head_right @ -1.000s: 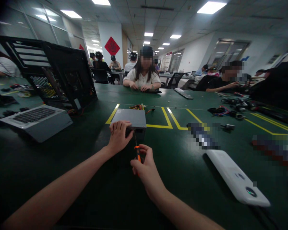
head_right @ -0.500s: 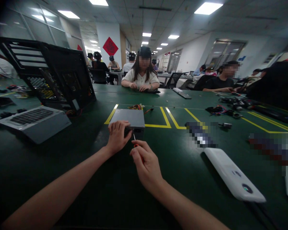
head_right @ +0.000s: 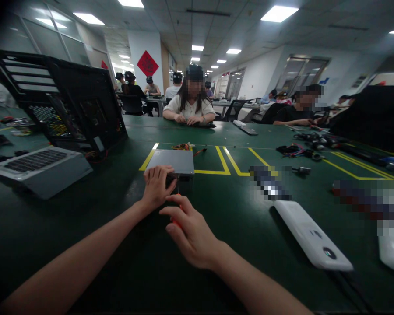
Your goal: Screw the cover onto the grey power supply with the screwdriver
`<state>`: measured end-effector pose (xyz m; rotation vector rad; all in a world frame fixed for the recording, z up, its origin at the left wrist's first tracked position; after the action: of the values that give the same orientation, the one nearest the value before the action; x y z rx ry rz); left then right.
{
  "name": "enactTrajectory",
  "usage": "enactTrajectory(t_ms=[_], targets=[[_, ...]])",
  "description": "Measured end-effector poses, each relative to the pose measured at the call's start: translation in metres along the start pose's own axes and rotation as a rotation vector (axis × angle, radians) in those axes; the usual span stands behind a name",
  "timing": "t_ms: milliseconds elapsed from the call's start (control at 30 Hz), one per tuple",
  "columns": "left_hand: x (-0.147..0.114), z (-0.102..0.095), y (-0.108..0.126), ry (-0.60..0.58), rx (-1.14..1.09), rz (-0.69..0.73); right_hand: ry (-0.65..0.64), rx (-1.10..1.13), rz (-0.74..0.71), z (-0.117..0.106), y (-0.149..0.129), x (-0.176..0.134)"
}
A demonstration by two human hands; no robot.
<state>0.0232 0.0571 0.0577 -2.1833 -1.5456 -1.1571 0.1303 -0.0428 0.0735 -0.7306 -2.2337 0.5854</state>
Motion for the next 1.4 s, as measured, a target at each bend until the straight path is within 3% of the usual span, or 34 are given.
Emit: enactTrajectory(t_ms=[100, 267, 400, 500, 633, 833, 1033, 1100, 1233, 1400], targets=[[0.001, 0.0, 0.0, 0.0, -0.001, 0.0, -0.006, -0.156, -0.156, 0.0, -0.004, -0.002], [0.001, -0.001, 0.0, 0.009, -0.004, 0.003, 0.011, -0.182, -0.193, -0.005, -0.007, 0.001], [0.0, 0.0, 0.0, 0.007, -0.008, 0.004, -0.018, -0.388, -0.292, -0.004, -0.015, 0.004], [0.0, -0.001, 0.0, 0.007, -0.006, 0.009, 0.059, -0.469, -0.377, -0.006, -0.016, 0.002], [0.001, -0.001, 0.0, 0.007, 0.0, 0.005, 0.129, -0.38, -0.356, -0.009, -0.007, -0.004], [0.001, -0.001, 0.001, 0.0, 0.005, 0.01, -0.035, -0.624, -0.419, 0.002, -0.012, -0.01], [0.0, -0.001, 0.0, 0.006, -0.001, -0.002, 0.123, -0.441, -0.361, -0.009, -0.008, -0.012], [0.0, 0.0, 0.0, 0.003, 0.0, -0.003, 0.124, -0.386, -0.332, -0.01, -0.007, -0.013], [0.0, 0.0, -0.001, 0.0, -0.004, -0.004, 0.026, -0.564, -0.36, -0.006, -0.011, -0.013], [0.0, -0.001, 0.0, -0.001, -0.003, -0.004, 0.131, -0.667, -0.427, -0.013, -0.015, -0.015]])
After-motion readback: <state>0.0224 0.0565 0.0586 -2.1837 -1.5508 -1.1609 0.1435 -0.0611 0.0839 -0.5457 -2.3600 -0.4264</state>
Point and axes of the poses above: each hand's wrist, its own x-axis towards the middle knuckle, its own z-axis out of the palm, y = z × x, the point moved 7 cm from there along x, towards the middle knuckle, and after that the axes turned 4 degrees about -z, right-handed, at the moved point
